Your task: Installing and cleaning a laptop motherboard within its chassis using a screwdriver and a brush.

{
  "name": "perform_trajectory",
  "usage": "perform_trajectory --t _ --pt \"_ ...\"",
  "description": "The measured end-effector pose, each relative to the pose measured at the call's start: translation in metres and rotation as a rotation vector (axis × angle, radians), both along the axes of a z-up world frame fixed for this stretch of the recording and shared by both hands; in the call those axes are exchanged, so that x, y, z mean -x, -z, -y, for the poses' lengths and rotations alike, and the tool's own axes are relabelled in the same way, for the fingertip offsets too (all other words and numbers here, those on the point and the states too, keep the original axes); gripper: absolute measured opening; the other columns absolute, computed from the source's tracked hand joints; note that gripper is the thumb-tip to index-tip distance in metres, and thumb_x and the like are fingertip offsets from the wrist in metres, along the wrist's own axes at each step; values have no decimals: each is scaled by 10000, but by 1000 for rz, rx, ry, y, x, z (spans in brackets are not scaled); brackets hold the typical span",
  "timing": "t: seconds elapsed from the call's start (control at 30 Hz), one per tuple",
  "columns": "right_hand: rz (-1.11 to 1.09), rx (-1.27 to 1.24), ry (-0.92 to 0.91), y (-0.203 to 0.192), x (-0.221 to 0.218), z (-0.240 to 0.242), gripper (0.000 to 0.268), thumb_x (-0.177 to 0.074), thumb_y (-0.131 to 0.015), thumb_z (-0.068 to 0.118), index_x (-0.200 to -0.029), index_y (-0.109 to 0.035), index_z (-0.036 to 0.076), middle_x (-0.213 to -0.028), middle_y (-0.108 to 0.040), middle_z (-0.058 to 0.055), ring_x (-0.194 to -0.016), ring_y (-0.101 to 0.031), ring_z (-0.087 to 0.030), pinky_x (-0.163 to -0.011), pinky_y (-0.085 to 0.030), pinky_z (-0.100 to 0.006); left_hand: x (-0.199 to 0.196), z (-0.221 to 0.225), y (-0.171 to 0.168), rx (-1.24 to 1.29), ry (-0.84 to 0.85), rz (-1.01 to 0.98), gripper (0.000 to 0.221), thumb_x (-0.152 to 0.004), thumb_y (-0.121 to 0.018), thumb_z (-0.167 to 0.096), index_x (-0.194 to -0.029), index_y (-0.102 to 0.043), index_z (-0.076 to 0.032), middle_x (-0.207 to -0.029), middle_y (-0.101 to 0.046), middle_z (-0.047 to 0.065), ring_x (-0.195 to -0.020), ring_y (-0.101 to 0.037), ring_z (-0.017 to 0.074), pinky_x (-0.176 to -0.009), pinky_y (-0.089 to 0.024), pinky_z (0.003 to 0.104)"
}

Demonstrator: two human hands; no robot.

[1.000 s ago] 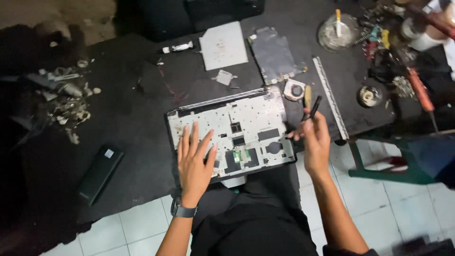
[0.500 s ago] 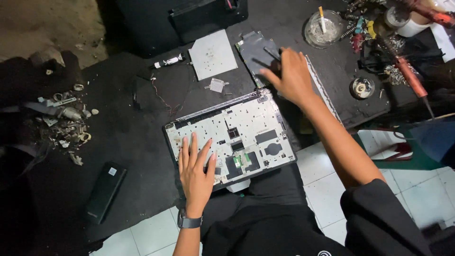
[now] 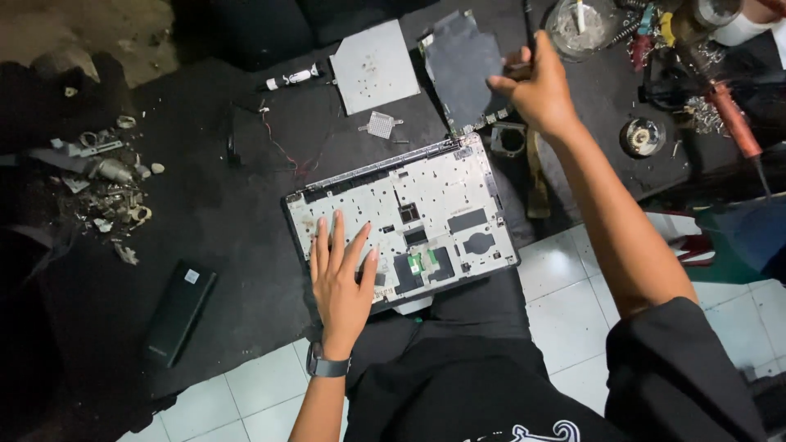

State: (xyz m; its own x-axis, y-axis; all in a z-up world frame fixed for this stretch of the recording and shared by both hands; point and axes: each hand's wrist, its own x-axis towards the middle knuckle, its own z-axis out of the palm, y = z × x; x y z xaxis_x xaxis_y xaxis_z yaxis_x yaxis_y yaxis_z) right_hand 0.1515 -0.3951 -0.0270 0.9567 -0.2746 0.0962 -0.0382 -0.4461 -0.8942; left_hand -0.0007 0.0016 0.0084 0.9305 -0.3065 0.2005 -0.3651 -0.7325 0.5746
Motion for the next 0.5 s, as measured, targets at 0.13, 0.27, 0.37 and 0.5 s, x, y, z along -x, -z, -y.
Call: perform_trajectory --t 0.13,0.27,0.37,0.5 --pt "64 -195 -54 -33 16 -9 486 -981 -722 -73 -954 -316 193 -1067 -575 -58 -937 -584 -82 -919 -522 -315 0 -1 -2 20 7 2 414 -1043 -515 -316 -1447 -542 -234 -1628 -300 71 -1537 -216 326 -1235 -237 560" --pt "106 -42 -60 -83 52 -43 276 -1009 -722 21 -1098 -480 121 -959 -424 7 -912 -444 -135 -867 -384 -299 -2 -3 -5 57 16 -66 421 -1028 -503 -349 -1431 -559 -240 -1632 -297 67 -1539 -197 324 -1229 -203 540" --pt "209 84 -120 -91 83 -60 292 -1011 -707 -43 -1018 -455 102 -940 -448 -38 -805 -392 -143 -774 -350 -309 -5 -6 -13 80 54 -194 442 -1023 -491 -365 -1445 -539 -243 -1651 -241 71 -1548 -135 324 -1224 -152 546" --pt "582 457 -179 -31 114 -57 422 -941 -743 -113 -703 -455 84 -913 -710 -99 -767 -640 -309 -686 -502 -366 -8 -1 -33 146 43 -386 454 -1010 -568 -311 -1428 -560 -134 -1652 -202 183 -1528 -44 390 -1202 -29 554"
